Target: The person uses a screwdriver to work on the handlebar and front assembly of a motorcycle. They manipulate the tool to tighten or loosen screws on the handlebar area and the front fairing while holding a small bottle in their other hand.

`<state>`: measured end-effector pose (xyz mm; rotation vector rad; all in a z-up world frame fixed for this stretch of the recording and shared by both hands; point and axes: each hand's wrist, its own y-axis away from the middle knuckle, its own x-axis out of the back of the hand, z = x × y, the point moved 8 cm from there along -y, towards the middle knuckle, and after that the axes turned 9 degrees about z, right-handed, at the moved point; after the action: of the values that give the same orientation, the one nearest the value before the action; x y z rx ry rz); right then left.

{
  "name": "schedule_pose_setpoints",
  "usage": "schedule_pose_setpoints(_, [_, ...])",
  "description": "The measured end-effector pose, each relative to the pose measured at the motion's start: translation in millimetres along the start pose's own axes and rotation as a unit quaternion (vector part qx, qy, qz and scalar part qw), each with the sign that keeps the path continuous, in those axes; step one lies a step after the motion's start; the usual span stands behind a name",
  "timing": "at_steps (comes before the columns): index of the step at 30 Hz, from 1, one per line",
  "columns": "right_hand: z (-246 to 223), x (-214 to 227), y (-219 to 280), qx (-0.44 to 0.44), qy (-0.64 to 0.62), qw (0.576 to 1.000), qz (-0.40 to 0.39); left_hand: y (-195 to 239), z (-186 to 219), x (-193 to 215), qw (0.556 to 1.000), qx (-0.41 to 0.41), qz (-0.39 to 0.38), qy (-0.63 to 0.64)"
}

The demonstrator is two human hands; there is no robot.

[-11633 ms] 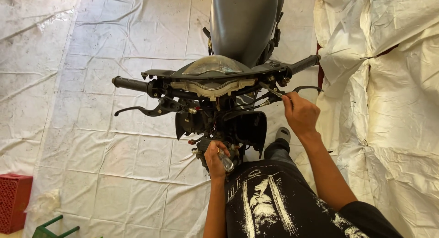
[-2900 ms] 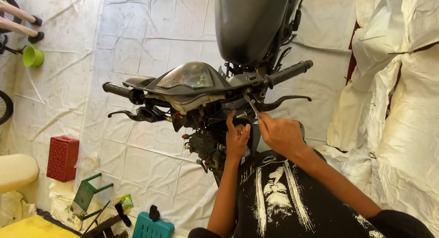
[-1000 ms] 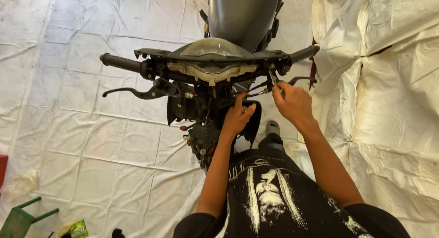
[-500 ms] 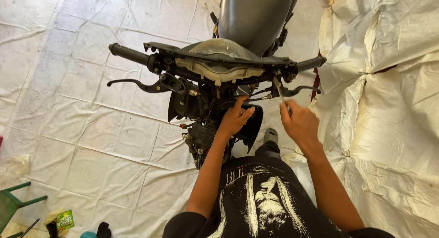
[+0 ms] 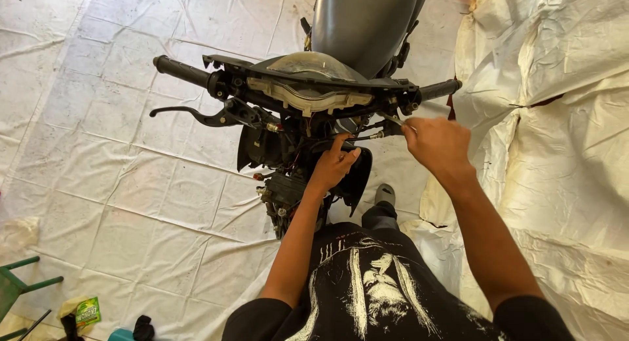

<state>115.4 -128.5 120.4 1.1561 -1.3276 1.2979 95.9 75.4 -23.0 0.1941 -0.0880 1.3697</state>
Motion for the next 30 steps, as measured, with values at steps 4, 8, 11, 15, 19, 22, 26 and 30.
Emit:
schedule_pose_setpoints(4, [-0.9,19.9,3.2,0.01,0.036,0.999,0.006,1.2,5.8,1.7,1.0,-0.015,0.0,-0.01])
schedule_pose_setpoints(8, [2.9,5.6,9.8,-0.013,-0.01,1.0,-0.005,0.6,-0.8,-5.2,0.999,-0.002,0.02,0.031])
schedule_pose_setpoints(11, [-1.0,-10.8,3.5,-0.003,-0.02,1.0,0.02,2.1,-0.9,-7.4,0.999,0.002,0.025,0.042])
schedule_pose_setpoints(15, [15.5,-5.7,25.6,-0.049,-0.055,0.997,0.007,6.3,5.0,10.8,0.999,-0.03,-0.003,-0.037])
schedule_pose_setpoints(19, [22.6,-62.6,64.1,-0.088,-0.144,0.985,0.03,8.1,-0.1,3.8,0.999,-0.04,0.017,-0.03])
schedule_pose_setpoints(22, [17.2,-95.3,87.5,-0.154,-0.313,0.935,0.058,3.1,-2.0,-0.4,0.998,-0.041,0.032,0.03])
schedule_pose_setpoints(26, [8.2,-94.5,81.2,-0.184,-0.336,0.922,0.057,4.5,6.2,6.4,0.999,-0.054,0.009,0.0])
schedule_pose_setpoints(30, [-9.0,-77.2,63.9,-0.181,-0.31,0.933,0.031,1.7,10.1,9.1,0.997,-0.072,-0.007,-0.016])
